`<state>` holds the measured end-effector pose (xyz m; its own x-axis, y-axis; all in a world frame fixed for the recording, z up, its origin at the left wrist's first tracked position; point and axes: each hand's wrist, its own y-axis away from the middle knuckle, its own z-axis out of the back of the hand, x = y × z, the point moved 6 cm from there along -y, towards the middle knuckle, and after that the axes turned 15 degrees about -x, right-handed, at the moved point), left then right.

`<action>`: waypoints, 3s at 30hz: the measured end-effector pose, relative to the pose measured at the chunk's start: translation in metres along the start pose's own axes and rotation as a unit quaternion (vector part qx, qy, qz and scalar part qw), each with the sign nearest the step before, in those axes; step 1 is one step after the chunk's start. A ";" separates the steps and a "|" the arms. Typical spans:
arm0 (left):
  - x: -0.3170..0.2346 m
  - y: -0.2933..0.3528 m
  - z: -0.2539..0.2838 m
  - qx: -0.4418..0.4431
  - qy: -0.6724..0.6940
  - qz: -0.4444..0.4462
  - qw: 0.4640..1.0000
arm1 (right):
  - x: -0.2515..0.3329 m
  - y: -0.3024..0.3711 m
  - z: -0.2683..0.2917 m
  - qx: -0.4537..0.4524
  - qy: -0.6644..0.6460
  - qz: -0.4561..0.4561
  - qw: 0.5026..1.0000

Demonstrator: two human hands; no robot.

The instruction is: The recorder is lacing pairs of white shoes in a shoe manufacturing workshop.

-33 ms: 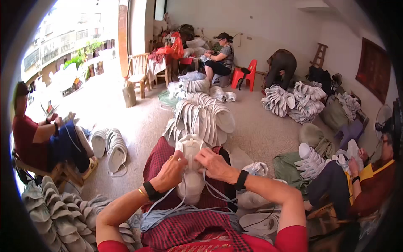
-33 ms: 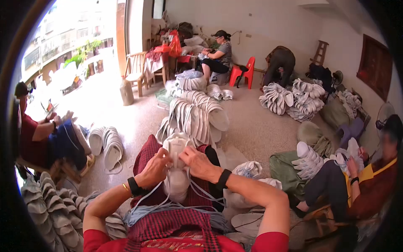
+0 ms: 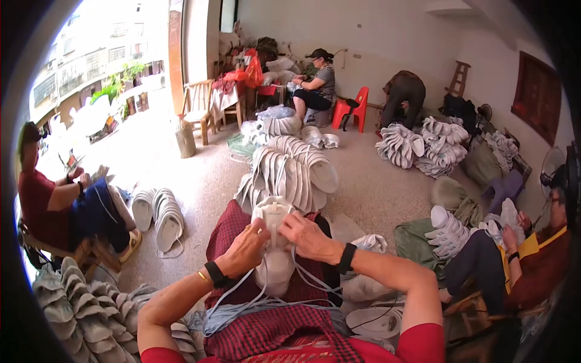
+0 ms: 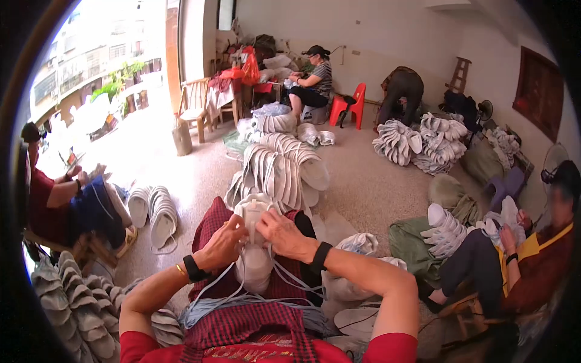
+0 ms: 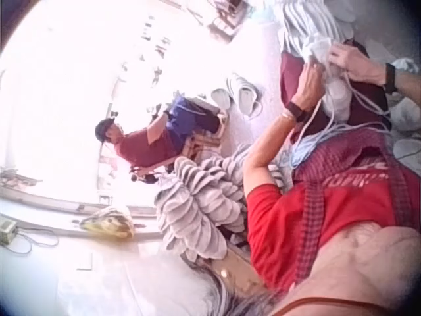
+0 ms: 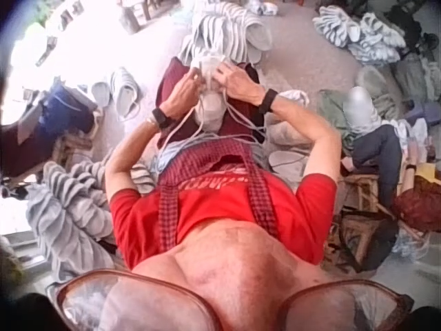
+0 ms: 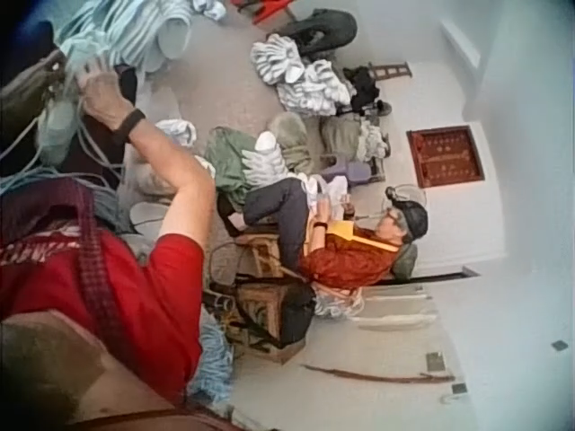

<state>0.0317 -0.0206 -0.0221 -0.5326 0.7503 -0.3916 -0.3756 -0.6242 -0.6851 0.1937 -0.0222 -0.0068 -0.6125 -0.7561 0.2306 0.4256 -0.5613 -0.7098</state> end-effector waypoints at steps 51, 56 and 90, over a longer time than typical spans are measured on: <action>0.024 -0.036 0.000 0.183 -0.016 -0.061 0.981 | -0.052 -0.022 -0.024 0.208 -0.188 0.096 0.955; 0.019 -0.027 -0.005 0.250 -0.053 0.012 0.967 | -0.042 -0.022 -0.027 0.253 -0.164 0.089 0.949; 0.061 -0.033 -0.052 0.269 -0.125 0.091 0.951 | -0.047 -0.069 -0.016 -0.114 0.022 -0.090 0.989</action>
<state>0.0508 0.0573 -0.0556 -0.7638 0.5863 -0.2700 -0.5577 -0.8100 -0.1812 0.1828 0.0572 0.0210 -0.6950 -0.6324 0.3422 0.1486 -0.5919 -0.7922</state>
